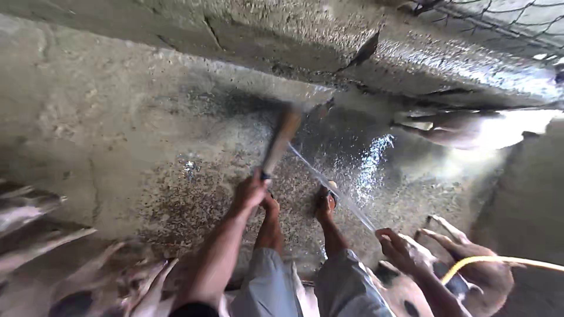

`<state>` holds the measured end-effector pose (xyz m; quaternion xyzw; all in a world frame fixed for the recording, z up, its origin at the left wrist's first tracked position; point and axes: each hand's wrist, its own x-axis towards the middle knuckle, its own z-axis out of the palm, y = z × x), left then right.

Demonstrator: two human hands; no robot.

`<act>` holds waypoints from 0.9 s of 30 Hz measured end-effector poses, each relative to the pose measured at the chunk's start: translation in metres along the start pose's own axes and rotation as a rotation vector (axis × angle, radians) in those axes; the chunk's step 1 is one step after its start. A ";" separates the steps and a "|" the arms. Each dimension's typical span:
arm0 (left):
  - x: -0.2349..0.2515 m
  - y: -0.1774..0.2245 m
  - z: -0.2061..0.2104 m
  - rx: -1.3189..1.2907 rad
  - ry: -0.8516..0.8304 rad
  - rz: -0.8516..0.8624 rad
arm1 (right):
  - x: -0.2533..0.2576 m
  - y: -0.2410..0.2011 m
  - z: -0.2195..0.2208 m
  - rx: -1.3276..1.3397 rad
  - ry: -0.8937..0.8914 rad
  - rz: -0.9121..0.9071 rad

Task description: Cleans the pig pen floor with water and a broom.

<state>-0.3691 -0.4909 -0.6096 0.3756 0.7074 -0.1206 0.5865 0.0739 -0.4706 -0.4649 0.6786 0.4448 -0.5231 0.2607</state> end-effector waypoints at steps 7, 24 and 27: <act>0.131 0.072 -0.001 -0.047 0.000 0.082 | -0.011 0.005 0.001 -0.036 0.111 0.021; -0.059 -0.106 -0.027 -0.077 -0.031 -0.144 | -0.014 -0.038 0.007 -0.172 -0.035 -0.053; -0.025 -0.062 0.051 0.130 -0.169 0.139 | -0.015 -0.043 0.002 -0.222 -0.018 -0.035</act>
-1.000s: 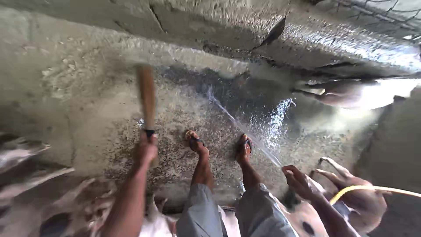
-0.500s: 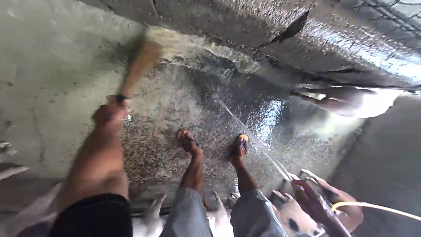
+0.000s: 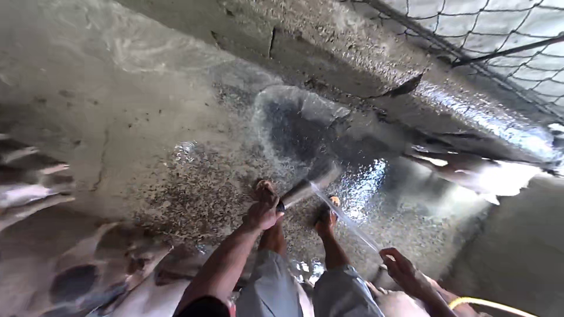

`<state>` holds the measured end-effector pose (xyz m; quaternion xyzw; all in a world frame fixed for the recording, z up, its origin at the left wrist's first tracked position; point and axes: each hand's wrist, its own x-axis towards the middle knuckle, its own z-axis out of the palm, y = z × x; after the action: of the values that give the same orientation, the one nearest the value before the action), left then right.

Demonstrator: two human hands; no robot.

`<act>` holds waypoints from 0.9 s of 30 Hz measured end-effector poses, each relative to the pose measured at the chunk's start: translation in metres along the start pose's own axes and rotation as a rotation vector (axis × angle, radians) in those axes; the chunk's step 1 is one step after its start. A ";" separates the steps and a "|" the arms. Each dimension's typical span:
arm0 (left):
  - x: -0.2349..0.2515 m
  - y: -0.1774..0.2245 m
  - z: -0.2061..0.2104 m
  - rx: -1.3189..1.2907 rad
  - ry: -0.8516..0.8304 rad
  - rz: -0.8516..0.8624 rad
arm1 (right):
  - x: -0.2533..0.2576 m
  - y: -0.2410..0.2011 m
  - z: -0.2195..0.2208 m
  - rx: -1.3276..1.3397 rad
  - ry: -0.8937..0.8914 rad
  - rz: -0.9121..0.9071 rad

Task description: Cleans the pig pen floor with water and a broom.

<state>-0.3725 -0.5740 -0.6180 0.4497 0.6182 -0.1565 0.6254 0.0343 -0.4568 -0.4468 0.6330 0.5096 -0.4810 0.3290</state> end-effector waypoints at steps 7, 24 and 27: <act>-0.033 -0.243 -0.085 -0.037 0.384 -0.555 | 0.012 -0.010 -0.015 0.227 0.007 0.036; -0.006 -0.096 -0.094 -0.057 0.091 -0.074 | 0.013 -0.070 -0.031 0.112 -0.007 -0.035; -0.030 -0.204 -0.140 -0.100 0.468 -0.188 | 0.017 -0.065 -0.028 0.214 -0.013 -0.041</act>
<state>-0.6198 -0.5904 -0.6422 0.3829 0.7922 -0.0748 0.4693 -0.0199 -0.4085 -0.4487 0.6506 0.4663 -0.5434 0.2530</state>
